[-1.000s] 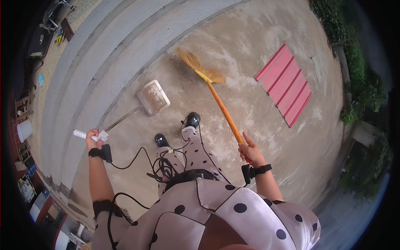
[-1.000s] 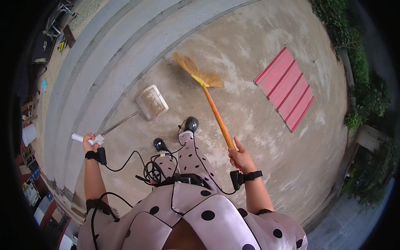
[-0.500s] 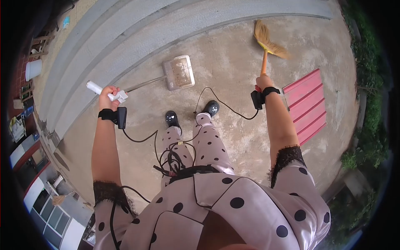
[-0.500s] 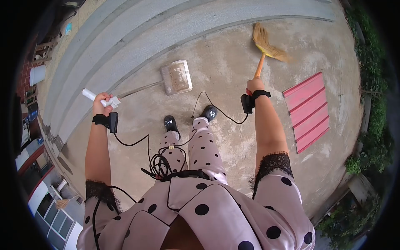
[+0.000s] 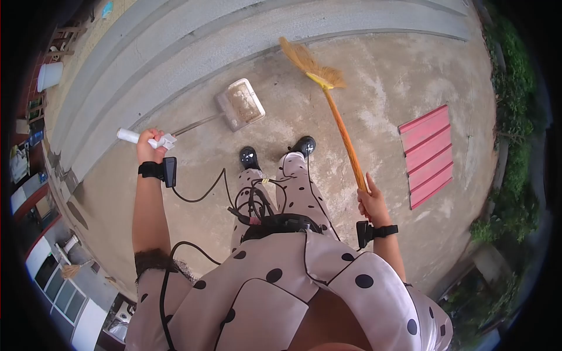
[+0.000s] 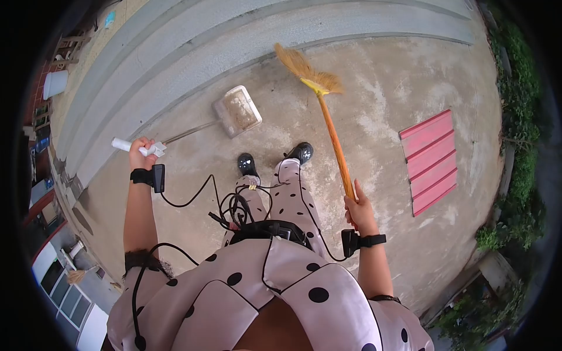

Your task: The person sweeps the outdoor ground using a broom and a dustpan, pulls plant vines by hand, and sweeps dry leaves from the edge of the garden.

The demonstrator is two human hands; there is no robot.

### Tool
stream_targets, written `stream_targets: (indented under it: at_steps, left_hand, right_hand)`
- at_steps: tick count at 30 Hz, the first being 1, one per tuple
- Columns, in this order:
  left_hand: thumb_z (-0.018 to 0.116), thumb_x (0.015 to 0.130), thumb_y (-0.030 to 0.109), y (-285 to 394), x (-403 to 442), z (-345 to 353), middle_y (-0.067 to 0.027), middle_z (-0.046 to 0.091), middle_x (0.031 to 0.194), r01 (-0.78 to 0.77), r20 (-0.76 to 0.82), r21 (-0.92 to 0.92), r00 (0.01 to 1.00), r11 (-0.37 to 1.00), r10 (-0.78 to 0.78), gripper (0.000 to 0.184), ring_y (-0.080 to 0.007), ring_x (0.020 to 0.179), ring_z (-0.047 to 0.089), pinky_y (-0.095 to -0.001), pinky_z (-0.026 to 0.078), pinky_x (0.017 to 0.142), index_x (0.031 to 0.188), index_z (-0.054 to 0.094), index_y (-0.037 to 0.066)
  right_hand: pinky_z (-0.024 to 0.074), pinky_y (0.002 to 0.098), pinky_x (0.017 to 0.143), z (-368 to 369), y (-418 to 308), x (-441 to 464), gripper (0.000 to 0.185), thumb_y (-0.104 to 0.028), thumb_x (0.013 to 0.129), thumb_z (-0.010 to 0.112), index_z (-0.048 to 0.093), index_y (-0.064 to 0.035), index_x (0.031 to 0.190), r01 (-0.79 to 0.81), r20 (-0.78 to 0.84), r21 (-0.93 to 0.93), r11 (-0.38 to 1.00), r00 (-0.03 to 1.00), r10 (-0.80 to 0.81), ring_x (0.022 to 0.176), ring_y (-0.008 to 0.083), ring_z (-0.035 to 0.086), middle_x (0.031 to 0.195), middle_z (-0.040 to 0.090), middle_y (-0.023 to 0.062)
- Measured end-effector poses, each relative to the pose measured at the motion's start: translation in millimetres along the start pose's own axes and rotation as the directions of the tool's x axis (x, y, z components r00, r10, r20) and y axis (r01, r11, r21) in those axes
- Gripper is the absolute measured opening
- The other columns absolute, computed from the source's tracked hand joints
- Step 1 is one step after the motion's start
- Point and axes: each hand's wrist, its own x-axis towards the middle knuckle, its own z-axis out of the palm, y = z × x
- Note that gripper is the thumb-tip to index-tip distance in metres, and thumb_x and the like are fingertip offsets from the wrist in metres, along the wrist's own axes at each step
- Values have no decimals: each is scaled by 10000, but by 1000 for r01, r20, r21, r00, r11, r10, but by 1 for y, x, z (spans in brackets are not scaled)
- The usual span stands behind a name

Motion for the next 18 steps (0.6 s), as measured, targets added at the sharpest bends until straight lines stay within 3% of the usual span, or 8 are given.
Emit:
stream_targets:
  at_steps: [3, 5, 7, 9, 12, 15, 17, 18]
  left_hand:
    - [505, 656, 120, -12, 22, -27, -12, 371, 573, 20, -14, 18, 1000, 1000, -20, 94, -168, 640, 433, -507, 467, 719, 606, 430, 93]
    - [507, 648, 120, -16, 28, -34, -10, 369, 560, 25, -61, 30, 998, 999, -23, 93, -169, 594, 423, -503, 469, 703, 605, 429, 96]
    - [499, 661, 112, -18, 27, -35, -15, 383, 578, -31, -86, -34, 996, 999, 28, 73, -172, 569, 424, -465, 464, 653, 626, 443, 80]
    - [496, 654, 107, -21, 28, -38, -18, 383, 578, -40, -127, -28, 991, 999, 36, 68, -172, 569, 422, -467, 463, 649, 627, 441, 78]
    - [491, 643, 93, -29, 41, -53, -24, 387, 579, -69, -157, -54, 986, 996, 59, 54, -173, 578, 427, -487, 467, 648, 632, 443, 71]
    - [501, 636, 93, -28, 39, -57, -26, 390, 579, -19, -167, -108, 986, 994, 0, 63, -173, 584, 434, -479, 473, 649, 637, 444, 65]
    - [502, 635, 92, -29, 41, -59, -27, 391, 577, -15, -142, -114, 990, 993, -1, 63, -174, 584, 436, -483, 475, 652, 636, 446, 63]
    - [504, 633, 92, -28, 41, -59, -28, 392, 575, -20, -120, -114, 993, 993, 6, 64, -175, 584, 439, -486, 477, 656, 635, 448, 61]
  right_hand:
    - [350, 245, 328, 7, -10, 7, 587, -63, 826, 478, 253, -158, 1360, 58, -123, -63, 996, 990, -65, 372, 86, 420, 619, 443, 8]
    - [372, 259, 341, 8, -5, 23, 591, -69, 811, 447, 239, -138, 1360, 112, -144, -227, 967, 979, -147, 392, 115, 466, 601, 474, 38]
    - [393, 283, 352, 38, -29, 92, 607, -77, 786, 405, 195, -112, 1355, 43, -235, -432, 901, 959, -158, 412, 161, 505, 579, 509, 81]
    - [402, 302, 355, 63, -35, 144, 620, -78, 766, 374, 145, -78, 1342, -1, -217, -423, 906, 971, -100, 418, 199, 517, 563, 524, 113]
    - [410, 316, 354, 115, -15, 158, 613, -64, 759, 373, 140, -53, 1327, -27, -57, -500, 866, 998, -2, 432, 214, 537, 602, 536, 132]
    - [453, 325, 415, 169, 18, 90, 639, -60, 748, 378, 119, -48, 1332, -2, 66, -626, 780, 996, 55, 524, 244, 597, 680, 583, 183]
    - [447, 309, 420, 183, 45, 66, 654, -76, 763, 415, 122, -52, 1348, 155, 214, -715, 682, 977, 2, 527, 218, 585, 645, 559, 156]
    - [447, 309, 420, 185, 35, 49, 654, -76, 763, 415, 122, -52, 1348, 156, 210, -725, 671, 978, -2, 527, 218, 585, 645, 559, 156]
